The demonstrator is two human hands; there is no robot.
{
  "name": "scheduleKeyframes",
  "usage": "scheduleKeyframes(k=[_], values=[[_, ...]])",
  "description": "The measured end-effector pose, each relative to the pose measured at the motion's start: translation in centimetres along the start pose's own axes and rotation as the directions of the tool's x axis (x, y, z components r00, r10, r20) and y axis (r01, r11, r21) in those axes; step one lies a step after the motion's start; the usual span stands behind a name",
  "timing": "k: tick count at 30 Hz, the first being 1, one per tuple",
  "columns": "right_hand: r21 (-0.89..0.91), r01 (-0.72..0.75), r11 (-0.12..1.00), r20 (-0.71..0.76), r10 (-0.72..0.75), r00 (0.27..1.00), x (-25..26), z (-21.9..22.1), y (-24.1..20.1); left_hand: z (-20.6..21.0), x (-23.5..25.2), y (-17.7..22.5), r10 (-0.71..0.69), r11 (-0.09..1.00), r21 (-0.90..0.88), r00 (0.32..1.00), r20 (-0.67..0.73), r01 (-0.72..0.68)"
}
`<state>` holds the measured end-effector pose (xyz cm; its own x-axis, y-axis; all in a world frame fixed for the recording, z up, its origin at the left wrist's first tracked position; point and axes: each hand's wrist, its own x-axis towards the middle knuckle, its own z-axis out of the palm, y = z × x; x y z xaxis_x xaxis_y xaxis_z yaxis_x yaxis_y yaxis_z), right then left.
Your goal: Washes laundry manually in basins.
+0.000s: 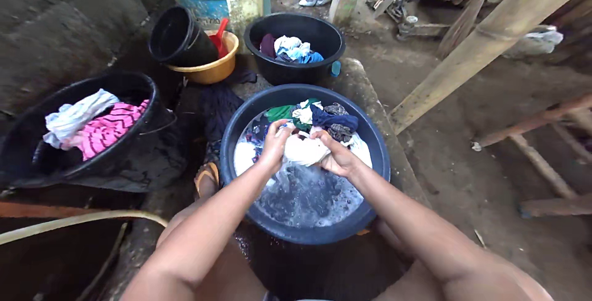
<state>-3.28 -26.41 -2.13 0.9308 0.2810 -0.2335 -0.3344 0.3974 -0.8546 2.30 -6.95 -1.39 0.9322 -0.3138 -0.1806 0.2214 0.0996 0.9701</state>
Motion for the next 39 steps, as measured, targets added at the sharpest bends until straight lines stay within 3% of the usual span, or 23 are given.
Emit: scheduleKeyframes(k=[3,5,7,9,12,14,17,19,20,22,23,25,27,29,31,33,35,36,37,39], values=[[-0.217,-0.239,0.946,-0.044,0.235,0.971,-0.8,1.6,0.4,-2.9,-0.5,1.2,-0.178,0.977,0.109,0.981,-0.072,0.185],[-0.323,-0.384,0.865,-0.099,0.372,0.923,-0.8,1.9,1.4,-4.4,-1.0,1.9,-0.177,0.971,0.142,0.979,-0.102,0.190],[-0.346,-0.432,0.833,-0.177,0.394,0.902,-0.3,1.9,1.6,-6.0,-1.3,2.2,-0.135,0.973,0.171,0.982,-0.131,0.157],[-0.330,-0.334,0.883,-0.240,0.264,0.934,1.4,1.9,-0.7,-7.5,-1.5,2.5,-0.097,0.974,0.183,0.978,-0.183,0.131],[-0.302,-0.018,0.953,-0.269,-0.068,0.961,7.2,0.2,-7.2,-9.0,-1.7,3.2,-0.064,0.978,0.172,0.958,-0.279,0.116],[-0.278,0.192,0.941,-0.379,-0.291,0.879,10.9,-0.4,-13.1,-9.5,-1.6,3.6,-0.051,0.984,0.149,0.954,-0.296,0.099],[-0.335,0.295,0.895,-0.568,-0.442,0.695,13.5,-0.4,-18.3,-10.2,-1.7,4.0,-0.038,0.988,0.135,0.956,-0.291,0.080],[-0.341,0.254,0.905,-0.574,-0.414,0.707,13.8,0.0,-15.3,-11.1,-1.9,4.1,-0.027,0.985,0.158,0.960,-0.279,0.074],[-0.347,0.201,0.916,-0.523,-0.367,0.769,13.6,-0.1,-11.8,-11.6,-1.9,4.1,-0.012,0.984,0.169,0.960,-0.281,0.061],[-0.353,-0.006,0.936,-0.340,-0.122,0.932,11.8,-1.3,-2.4,-12.4,-2.0,3.9,0.016,0.982,0.184,0.960,-0.281,0.038],[-0.350,-0.168,0.922,-0.312,0.055,0.949,10.5,-2.3,2.8,-12.8,-2.1,3.7,0.026,0.980,0.195,0.961,-0.276,0.029],[-0.255,-0.469,0.846,-0.369,0.363,0.856,7.9,-5.4,11.5,-13.5,-2.6,2.7,0.032,0.972,0.231,0.964,-0.262,0.031],[-0.056,-0.577,0.815,-0.515,0.472,0.716,5.3,-7.0,16.9,-14.1,-3.2,1.6,-0.004,0.961,0.266,0.971,-0.239,0.069],[0.039,-0.578,0.815,-0.624,0.471,0.623,3.6,-6.9,20.0,-14.5,-3.7,1.2,-0.028,0.947,0.304,0.973,-0.229,0.099],[0.003,-0.583,0.812,-0.702,0.417,0.578,3.4,-5.3,21.9,-14.7,-3.7,1.3,-0.022,0.935,0.338,0.972,-0.235,0.103],[-0.107,-0.567,0.817,-0.689,0.350,0.635,4.8,-2.4,22.7,-14.7,-3.5,1.4,-0.005,0.927,0.364,0.971,-0.240,0.094],[-0.284,-0.455,0.844,-0.588,0.221,0.778,7.5,0.7,23.2,-14.6,-3.3,1.5,-0.001,0.924,0.372,0.973,-0.231,0.090],[-0.463,-0.421,0.780,-0.528,0.139,0.838,9.0,1.8,23.4,-14.5,-3.2,1.5,0.009,0.917,0.389,0.974,-0.226,0.082],[-0.636,-0.419,0.648,-0.477,0.097,0.874,10.1,2.6,23.6,-14.3,-3.1,1.3,0.026,0.902,0.424,0.975,-0.223,0.073],[-0.790,-0.522,0.320,-0.493,0.173,0.852,11.4,3.7,24.3,-14.3,-2.9,0.4,0.047,0.851,0.521,0.981,-0.190,0.060]])
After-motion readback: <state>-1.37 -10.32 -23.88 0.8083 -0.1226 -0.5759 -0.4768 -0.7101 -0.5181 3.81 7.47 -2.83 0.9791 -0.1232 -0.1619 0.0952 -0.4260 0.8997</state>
